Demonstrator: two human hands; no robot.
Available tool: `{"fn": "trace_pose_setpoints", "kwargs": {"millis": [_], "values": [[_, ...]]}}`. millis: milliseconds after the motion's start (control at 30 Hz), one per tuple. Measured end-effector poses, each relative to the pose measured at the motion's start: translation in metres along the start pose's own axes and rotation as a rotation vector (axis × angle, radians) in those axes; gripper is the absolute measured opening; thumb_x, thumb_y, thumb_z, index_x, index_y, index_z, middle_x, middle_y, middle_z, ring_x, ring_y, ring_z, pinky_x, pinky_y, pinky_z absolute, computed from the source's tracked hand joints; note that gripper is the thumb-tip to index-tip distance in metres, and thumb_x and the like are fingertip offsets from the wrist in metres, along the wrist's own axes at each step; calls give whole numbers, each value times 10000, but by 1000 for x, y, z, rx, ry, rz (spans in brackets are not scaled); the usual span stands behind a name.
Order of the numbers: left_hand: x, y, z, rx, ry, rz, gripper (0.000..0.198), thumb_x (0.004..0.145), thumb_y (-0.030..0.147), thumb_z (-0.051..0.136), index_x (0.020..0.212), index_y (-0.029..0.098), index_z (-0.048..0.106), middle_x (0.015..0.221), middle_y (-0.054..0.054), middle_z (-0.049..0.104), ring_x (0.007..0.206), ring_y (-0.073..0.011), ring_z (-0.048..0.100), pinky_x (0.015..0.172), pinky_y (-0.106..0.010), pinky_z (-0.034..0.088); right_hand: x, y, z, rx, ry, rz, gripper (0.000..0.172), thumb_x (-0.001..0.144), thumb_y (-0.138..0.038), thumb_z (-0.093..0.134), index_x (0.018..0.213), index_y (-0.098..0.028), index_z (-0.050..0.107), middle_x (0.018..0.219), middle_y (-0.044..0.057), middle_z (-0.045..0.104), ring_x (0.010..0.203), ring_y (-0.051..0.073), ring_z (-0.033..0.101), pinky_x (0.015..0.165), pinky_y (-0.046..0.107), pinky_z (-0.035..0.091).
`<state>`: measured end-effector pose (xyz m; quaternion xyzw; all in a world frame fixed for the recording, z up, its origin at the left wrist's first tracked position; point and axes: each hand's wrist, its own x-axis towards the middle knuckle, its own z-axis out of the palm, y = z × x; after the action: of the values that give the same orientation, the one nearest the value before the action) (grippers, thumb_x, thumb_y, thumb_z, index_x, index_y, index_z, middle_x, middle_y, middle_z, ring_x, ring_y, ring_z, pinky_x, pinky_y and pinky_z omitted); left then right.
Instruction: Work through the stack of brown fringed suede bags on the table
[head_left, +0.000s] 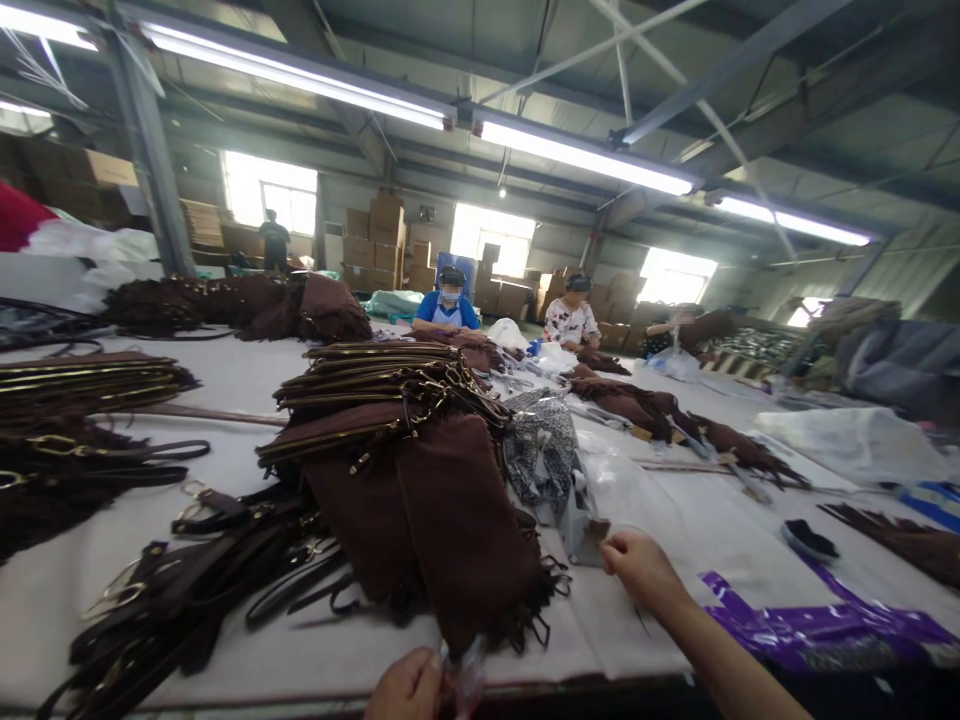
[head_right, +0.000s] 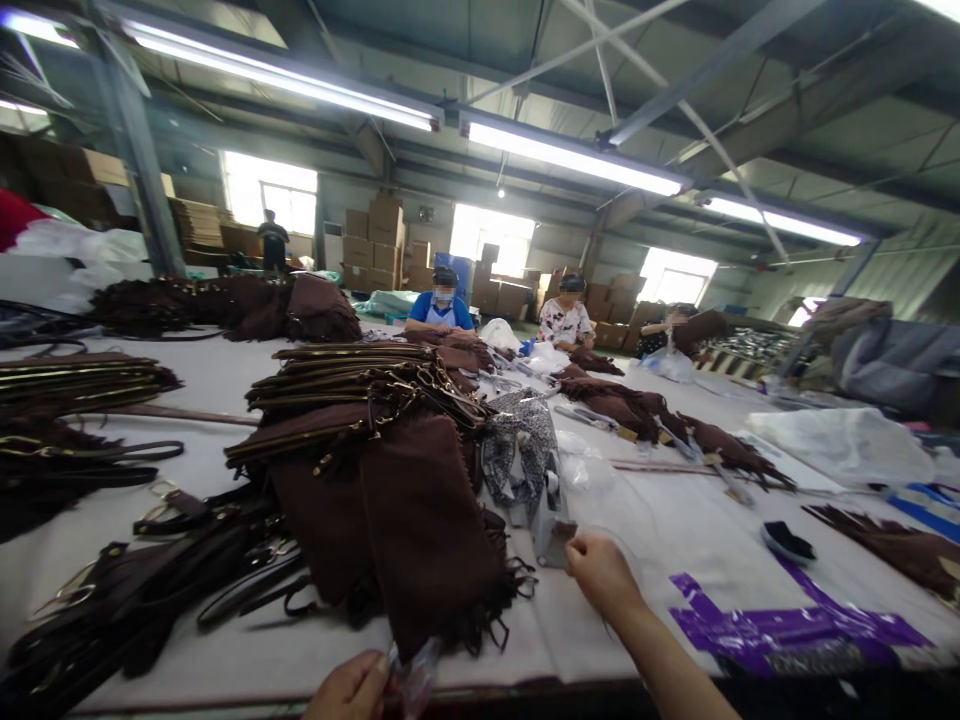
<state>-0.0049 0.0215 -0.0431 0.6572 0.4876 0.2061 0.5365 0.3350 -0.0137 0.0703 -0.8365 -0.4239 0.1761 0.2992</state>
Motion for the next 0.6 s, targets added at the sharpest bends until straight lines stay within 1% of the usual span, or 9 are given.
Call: {"fn": "trace_pose_setpoints", "kwargs": {"millis": [67, 133, 200, 267, 333, 433, 533, 600], "values": [[-9, 9, 0, 41, 51, 13, 369, 866, 468, 336, 673, 200, 499, 645, -18, 519, 673, -189, 495, 631, -286, 368, -33, -16, 17, 49, -134, -44, 204, 729, -301, 589, 564, -199, 652, 525, -7, 618, 498, 125, 479, 512, 241, 309], [-19, 19, 1, 67, 101, 23, 335, 888, 387, 325, 686, 194, 510, 682, -34, 560, 704, -192, 524, 652, -287, 369, -69, -35, 39, 167, -343, -75, 270, 783, -402, 562, 637, -193, 652, 519, -21, 595, 461, 107, 431, 477, 232, 292], [-28, 27, 1, 95, 133, 56, 330, 910, 337, 314, 702, 191, 525, 692, -39, 584, 704, -186, 540, 662, -286, 370, -100, -54, 63, 277, -527, -95, 310, 802, -441, 558, 650, -183, 636, 522, -29, 574, 460, 93, 404, 463, 222, 280], [-33, 30, 0, 162, 176, 99, 328, 928, 311, 309, 733, 188, 542, 722, -49, 608, 707, -182, 552, 661, -286, 369, -122, -71, 85, 346, -630, -108, 324, 798, -448, 577, 628, -175, 622, 538, -29, 572, 473, 85, 407, 464, 214, 285], [-37, 27, -1, 264, 206, 150, 324, 942, 299, 304, 772, 185, 555, 748, -58, 624, 700, -180, 558, 650, -287, 368, -133, -83, 105, 405, -693, -93, 337, 790, -452, 587, 603, -173, 606, 527, -30, 570, 467, 83, 418, 460, 211, 294], [-41, 19, -2, 421, 232, 223, 334, 957, 301, 287, 809, 183, 562, 754, -66, 630, 673, -178, 561, 626, -290, 372, -134, -92, 127, 444, -737, -46, 348, 780, -463, 576, 582, -178, 585, 475, -35, 551, 434, 87, 429, 448, 213, 303], [-44, 14, -2, 539, 243, 263, 316, 950, 327, 312, 825, 186, 566, 750, -72, 633, 657, -190, 575, 590, -296, 382, -128, -95, 139, 363, -701, -76, 361, 773, -455, 572, 543, -176, 577, 469, -23, 561, 441, 95, 457, 458, 216, 324], [-45, 14, -2, 609, 235, 276, 270, 923, 361, 379, 851, 187, 572, 756, -75, 637, 669, -205, 595, 568, -297, 392, -124, -96, 143, 269, -662, -117, 377, 774, -450, 565, 517, -175, 578, 482, -6, 582, 460, 103, 483, 476, 219, 345]]}}
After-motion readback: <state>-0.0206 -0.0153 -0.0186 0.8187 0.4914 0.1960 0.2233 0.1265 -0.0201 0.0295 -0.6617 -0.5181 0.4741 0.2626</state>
